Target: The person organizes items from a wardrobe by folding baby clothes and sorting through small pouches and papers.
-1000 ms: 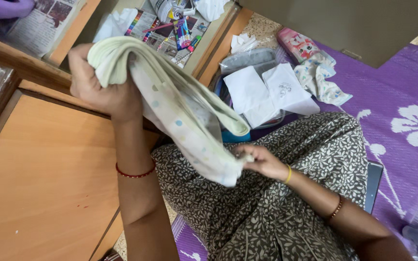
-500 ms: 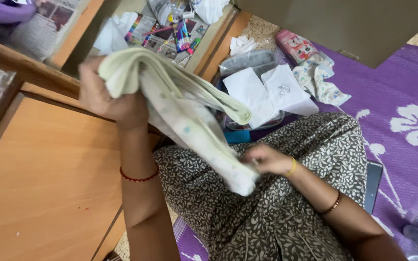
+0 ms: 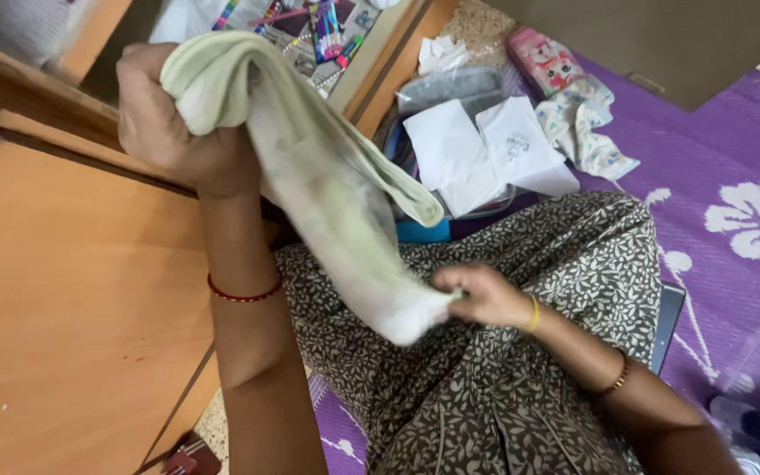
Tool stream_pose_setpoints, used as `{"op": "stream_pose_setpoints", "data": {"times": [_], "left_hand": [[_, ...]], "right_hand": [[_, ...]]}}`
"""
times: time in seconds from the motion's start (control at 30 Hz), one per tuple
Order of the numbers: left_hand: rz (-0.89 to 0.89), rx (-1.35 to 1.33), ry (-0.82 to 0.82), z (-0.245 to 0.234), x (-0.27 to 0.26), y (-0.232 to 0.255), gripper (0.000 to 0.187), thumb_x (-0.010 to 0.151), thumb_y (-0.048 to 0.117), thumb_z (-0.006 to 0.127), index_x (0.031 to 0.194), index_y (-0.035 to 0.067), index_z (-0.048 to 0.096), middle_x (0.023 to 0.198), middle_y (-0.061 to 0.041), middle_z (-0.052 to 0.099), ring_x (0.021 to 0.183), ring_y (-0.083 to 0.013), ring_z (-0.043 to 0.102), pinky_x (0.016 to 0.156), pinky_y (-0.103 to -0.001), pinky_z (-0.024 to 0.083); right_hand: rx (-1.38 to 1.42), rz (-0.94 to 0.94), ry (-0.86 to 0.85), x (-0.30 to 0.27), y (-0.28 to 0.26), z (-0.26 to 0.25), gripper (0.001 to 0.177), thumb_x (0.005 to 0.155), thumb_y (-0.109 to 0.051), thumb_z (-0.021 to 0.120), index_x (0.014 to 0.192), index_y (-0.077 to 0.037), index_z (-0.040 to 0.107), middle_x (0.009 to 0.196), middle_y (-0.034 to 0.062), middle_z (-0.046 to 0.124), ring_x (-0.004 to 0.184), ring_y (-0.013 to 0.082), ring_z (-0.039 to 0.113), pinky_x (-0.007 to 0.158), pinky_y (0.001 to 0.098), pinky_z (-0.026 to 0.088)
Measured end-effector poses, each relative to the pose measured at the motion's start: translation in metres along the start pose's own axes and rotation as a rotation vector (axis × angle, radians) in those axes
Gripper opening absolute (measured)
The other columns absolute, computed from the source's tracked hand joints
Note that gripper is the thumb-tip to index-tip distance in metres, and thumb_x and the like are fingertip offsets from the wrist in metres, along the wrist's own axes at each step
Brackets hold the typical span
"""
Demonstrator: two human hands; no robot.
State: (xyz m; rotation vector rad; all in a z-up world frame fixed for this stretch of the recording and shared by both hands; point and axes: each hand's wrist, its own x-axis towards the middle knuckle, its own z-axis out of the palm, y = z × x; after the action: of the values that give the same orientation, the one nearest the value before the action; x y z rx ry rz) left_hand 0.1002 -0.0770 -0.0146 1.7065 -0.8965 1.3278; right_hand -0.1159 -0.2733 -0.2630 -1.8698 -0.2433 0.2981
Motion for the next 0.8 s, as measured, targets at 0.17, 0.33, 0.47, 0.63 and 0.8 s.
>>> {"op": "stream_pose_setpoints", "data": {"times": [0.17,0.33,0.47,0.63,0.8], "left_hand": [[0.039,-0.032,-0.031,0.000,-0.005,0.010,0.039,0.091,0.024,0.095,0.098,0.001,0.064,0.087,-0.011,0.065,0.077,-0.0270,0.067,0.066,-0.034,0.052],[0.064,-0.024,-0.091,0.002,-0.006,0.020,0.037,0.093,0.023,0.094,0.099,0.001,0.065,0.088,-0.012,0.065,0.078,-0.0273,0.066,0.066,-0.034,0.052],[0.052,-0.028,-0.135,-0.002,-0.012,0.024,0.040,0.094,0.024,0.096,0.101,0.001,0.063,0.089,-0.011,0.065,0.080,-0.0279,0.067,0.068,-0.033,0.053],[-0.066,0.002,-0.092,-0.016,-0.020,0.002,0.040,0.094,0.022,0.095,0.103,0.001,0.063,0.091,-0.011,0.067,0.082,-0.0227,0.067,0.071,-0.030,0.054],[-0.449,-0.576,-0.099,-0.036,-0.037,-0.063,0.024,0.101,0.018,0.079,0.105,-0.001,0.064,0.096,-0.004,0.069,0.085,-0.0105,0.064,0.078,-0.024,0.051]], "right_hand": [[0.336,-0.158,0.280,0.020,0.021,0.007,0.074,0.088,0.003,0.073,0.154,-0.006,0.041,0.141,0.0119,0.061,0.120,0.0141,0.063,0.101,0.0290,0.053],[0.174,-0.300,0.323,0.037,0.011,0.010,0.089,0.087,0.010,0.071,0.164,-0.003,0.028,0.158,0.0213,0.048,0.133,0.0266,0.054,0.108,0.0371,0.047],[0.393,0.220,0.337,0.053,0.029,0.002,0.074,0.091,-0.003,0.067,0.156,-0.012,0.033,0.130,0.0120,0.065,0.077,0.0191,0.074,0.070,0.0335,0.064],[-0.234,0.346,0.739,0.043,0.058,-0.076,0.045,0.087,0.001,0.074,0.129,-0.014,0.074,0.089,0.0161,0.077,0.069,0.0215,0.066,0.066,0.0343,0.056],[0.413,-0.313,1.003,-0.031,0.006,-0.195,0.030,0.095,0.022,0.062,0.109,-0.002,0.073,0.113,0.0121,0.076,0.104,0.0174,0.074,0.097,0.0328,0.063]]}}
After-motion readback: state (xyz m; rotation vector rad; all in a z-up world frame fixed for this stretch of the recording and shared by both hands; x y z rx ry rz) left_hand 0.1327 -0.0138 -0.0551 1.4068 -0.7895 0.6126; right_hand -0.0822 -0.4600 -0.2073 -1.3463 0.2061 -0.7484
